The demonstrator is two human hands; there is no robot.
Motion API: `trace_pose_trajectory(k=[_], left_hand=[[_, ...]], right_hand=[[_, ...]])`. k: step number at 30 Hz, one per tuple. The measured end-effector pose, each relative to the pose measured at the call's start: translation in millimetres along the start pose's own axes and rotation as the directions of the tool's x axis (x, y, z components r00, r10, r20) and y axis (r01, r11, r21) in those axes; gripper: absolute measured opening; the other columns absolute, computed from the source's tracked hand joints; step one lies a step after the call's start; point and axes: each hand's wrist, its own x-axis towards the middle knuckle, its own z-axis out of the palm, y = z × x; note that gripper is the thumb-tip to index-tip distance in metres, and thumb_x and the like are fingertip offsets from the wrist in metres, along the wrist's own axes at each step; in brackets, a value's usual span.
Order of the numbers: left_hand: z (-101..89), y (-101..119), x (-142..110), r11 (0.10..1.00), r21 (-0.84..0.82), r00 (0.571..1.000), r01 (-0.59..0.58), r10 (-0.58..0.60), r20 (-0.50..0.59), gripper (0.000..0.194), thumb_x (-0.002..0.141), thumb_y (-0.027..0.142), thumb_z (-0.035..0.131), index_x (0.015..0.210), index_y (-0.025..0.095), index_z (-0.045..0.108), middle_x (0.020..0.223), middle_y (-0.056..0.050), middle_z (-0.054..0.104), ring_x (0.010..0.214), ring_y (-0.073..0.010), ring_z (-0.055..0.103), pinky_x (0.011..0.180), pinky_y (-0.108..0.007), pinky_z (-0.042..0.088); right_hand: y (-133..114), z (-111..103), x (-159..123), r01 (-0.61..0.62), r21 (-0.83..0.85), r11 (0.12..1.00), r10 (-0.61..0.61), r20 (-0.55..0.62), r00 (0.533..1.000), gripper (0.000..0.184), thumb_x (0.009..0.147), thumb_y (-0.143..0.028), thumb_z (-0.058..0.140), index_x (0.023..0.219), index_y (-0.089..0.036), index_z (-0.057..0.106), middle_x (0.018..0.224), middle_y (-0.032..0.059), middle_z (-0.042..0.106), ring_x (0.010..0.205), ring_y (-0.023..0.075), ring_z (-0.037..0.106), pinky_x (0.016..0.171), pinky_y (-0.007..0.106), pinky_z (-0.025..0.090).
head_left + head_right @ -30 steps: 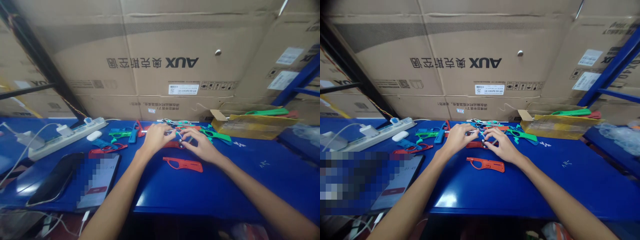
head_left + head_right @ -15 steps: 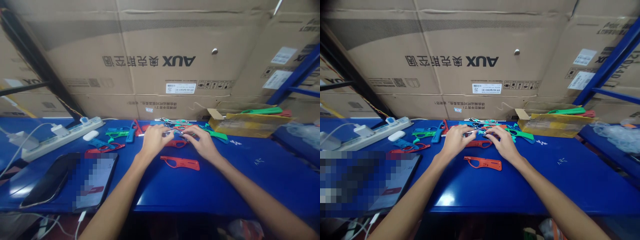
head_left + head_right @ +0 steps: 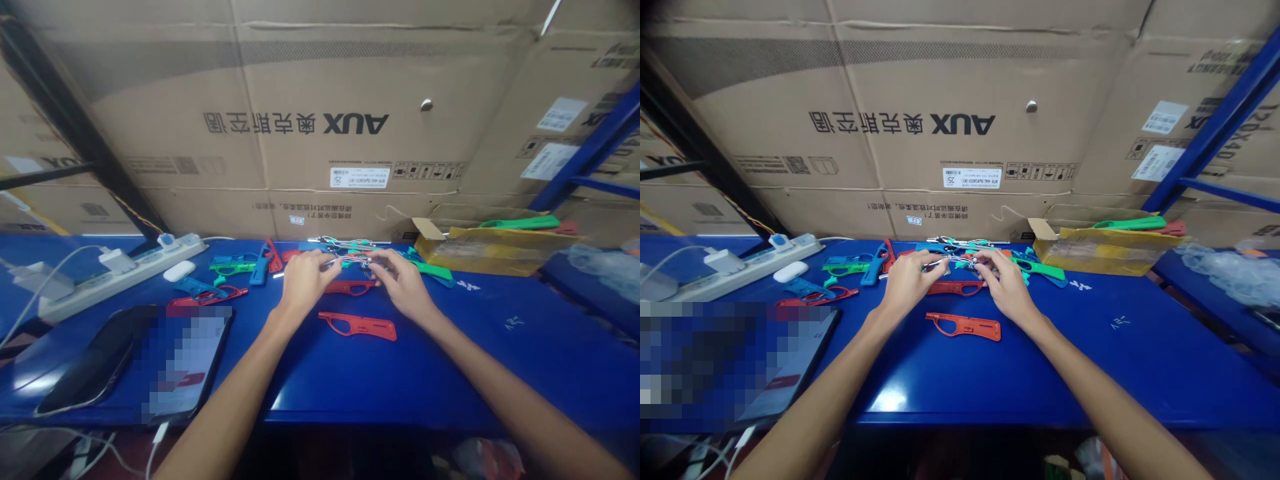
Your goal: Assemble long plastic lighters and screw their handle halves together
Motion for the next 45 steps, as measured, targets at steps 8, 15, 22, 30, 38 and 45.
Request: trace_pose_trajectory(k=[8,15,22,30,38,45], left_hand=[[2.9,2.4,-1.0,0.998,0.05,1.0,-0.023,0.023,-0.002,0.024,0.095,0.039,0.062,0.096,0.024,0.081,0.083,-0.004,0.075,0.075,-0.0201,0.067,0.063,-0.028,0.044],[5.0,6.7,-2.1,1.0,0.02,1.0,-0.018,0.018,0.004,0.024,0.095,0.039,0.062,0.099,0.025,0.081,0.088,-0.004,0.077,0.078,-0.0211,0.069,0.067,-0.029,0.047],[8.1,9.8,-3.7,0.993,-0.114,0.998,0.042,-0.036,0.049,0.025,0.097,0.04,0.06,0.102,0.027,0.08,0.094,-0.002,0.078,0.084,-0.0216,0.072,0.07,-0.029,0.049],[3.4,13.8,-0.8,0.896,-0.406,0.982,0.181,-0.142,0.123,0.031,0.096,0.044,0.058,0.098,0.023,0.08,0.102,-0.002,0.079,0.095,-0.0243,0.071,0.08,-0.03,0.05],[-9.6,6.8,4.6,0.816,-0.555,0.981,0.165,-0.196,0.004,0.038,0.093,0.049,0.058,0.089,0.017,0.079,0.085,-0.002,0.077,0.083,-0.0199,0.068,0.073,-0.026,0.046],[-12.4,3.4,5.5,0.81,-0.575,0.988,0.117,-0.153,-0.013,0.033,0.094,0.045,0.06,0.087,0.017,0.077,0.084,-0.002,0.075,0.08,-0.0176,0.065,0.074,-0.027,0.045]], right_hand=[[-9.6,-3.4,-1.9,0.178,-0.207,0.962,-0.182,-0.001,0.983,0.014,0.095,-0.029,0.055,0.097,-0.024,0.067,0.098,0.007,0.066,0.087,0.0221,0.066,0.071,0.035,0.058],[-11.8,-3.9,-5.2,0.332,-0.385,0.861,-0.325,0.085,0.942,0.021,0.099,-0.025,0.052,0.109,-0.025,0.071,0.109,0.009,0.068,0.103,0.0252,0.065,0.089,0.042,0.055],[-13.5,-1.5,-7.3,0.422,-0.438,0.794,-0.389,0.166,0.906,0.024,0.1,-0.025,0.051,0.113,-0.025,0.072,0.109,0.0095,0.069,0.102,0.0247,0.065,0.087,0.042,0.056],[-18.2,1.5,-6.4,0.396,-0.309,0.865,-0.41,0.021,0.912,0.026,0.099,-0.022,0.054,0.122,-0.025,0.067,0.108,0.0068,0.073,0.1,0.0232,0.066,0.09,0.043,0.054],[10.1,-22.5,5.8,0.268,-0.331,0.905,-0.26,0.07,0.963,0.032,0.1,-0.022,0.049,0.128,-0.023,0.063,0.122,0.0099,0.069,0.114,0.0254,0.063,0.1,0.049,0.05],[45.3,-3.3,-2.4,0.349,-0.406,0.845,-0.121,0.489,0.864,0.035,0.1,-0.024,0.048,0.128,-0.023,0.069,0.139,0.0123,0.061,0.13,0.0289,0.055,0.109,0.054,0.045]])
